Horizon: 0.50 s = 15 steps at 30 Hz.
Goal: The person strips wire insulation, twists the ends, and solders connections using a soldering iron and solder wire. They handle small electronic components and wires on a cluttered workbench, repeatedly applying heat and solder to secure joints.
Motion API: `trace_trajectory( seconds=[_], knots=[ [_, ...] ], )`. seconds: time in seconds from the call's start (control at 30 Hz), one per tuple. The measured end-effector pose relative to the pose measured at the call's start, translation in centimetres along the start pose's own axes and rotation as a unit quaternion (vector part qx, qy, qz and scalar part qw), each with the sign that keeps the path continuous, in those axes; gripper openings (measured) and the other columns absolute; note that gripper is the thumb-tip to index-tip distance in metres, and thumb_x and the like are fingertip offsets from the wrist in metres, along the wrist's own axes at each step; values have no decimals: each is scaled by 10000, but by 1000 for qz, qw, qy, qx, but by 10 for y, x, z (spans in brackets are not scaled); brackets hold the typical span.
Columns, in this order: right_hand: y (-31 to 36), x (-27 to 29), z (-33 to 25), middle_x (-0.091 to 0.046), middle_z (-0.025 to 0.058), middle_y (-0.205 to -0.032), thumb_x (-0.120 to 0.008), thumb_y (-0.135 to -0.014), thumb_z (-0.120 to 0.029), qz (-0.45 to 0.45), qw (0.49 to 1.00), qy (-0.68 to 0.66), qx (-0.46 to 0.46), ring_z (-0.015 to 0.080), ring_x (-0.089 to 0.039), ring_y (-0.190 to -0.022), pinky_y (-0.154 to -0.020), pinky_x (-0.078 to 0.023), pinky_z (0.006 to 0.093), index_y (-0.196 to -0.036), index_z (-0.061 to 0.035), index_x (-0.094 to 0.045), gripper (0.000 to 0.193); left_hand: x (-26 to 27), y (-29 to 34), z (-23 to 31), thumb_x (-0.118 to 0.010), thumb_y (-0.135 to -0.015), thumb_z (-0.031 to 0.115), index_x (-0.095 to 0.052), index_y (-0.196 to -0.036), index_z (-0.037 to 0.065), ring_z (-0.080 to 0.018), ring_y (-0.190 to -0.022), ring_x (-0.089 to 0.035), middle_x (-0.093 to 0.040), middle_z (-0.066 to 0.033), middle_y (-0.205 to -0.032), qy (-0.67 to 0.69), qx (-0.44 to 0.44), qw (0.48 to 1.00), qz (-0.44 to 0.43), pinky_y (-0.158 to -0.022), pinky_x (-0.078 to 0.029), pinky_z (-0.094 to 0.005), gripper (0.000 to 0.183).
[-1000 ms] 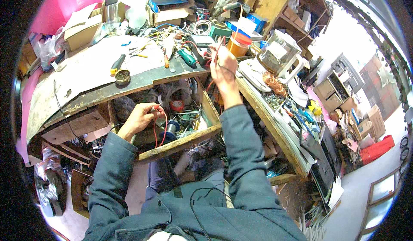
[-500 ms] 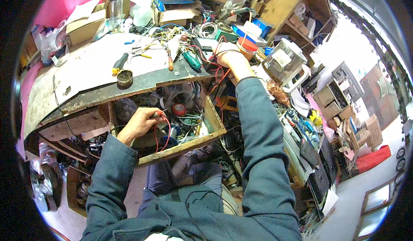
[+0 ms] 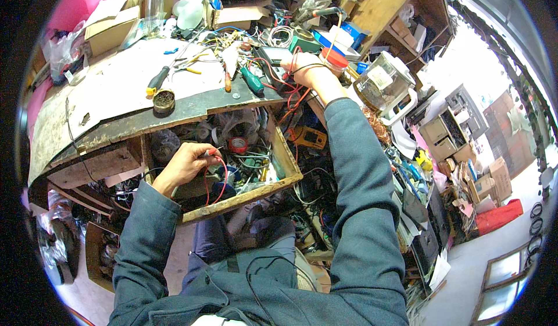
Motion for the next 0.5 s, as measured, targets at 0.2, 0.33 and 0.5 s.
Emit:
trace_trajectory(
  seconds=[0.2,0.33,0.5],
  knots=[
    [6,0,34,-741,125,-881,-610,-880,-41,74,988,-83,-105,317,-734,-859,-714,-549,430,-1039,-149,-717,220,3,-3,-4,-714,-950,110,-739,-1101,19,-104,-698,-631,-751,-74,-829,2,-14,1000,25,-648,-513,-307,179],
    [54,31,63,-769,150,-962,-590,-992,-243,342,825,-422,-156,203,-744,-855,-758,-558,342,-1205,-136,-722,273,6,-2,1,-698,-954,94,-734,-1120,17,-123,-694,-649,-753,-80,-838,7,2,1000,27,-651,-520,-316,186],
    [92,38,29,-677,153,-1314,-576,-1066,-272,397,739,-515,-176,162,-697,-1055,-867,-568,290,-1451,-118,-588,414,11,-3,0,-724,-945,157,-739,-1106,30,-255,-830,-744,-774,-155,-921,-27,-20,998,50,-741,-546,-362,205]
  ],
)
Point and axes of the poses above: each hand's wrist, its own y-axis away from the middle knuckle, its own x-axis out of the back of the hand, z = x × y, the point moved 10 cm from there along -y, towards the middle knuckle
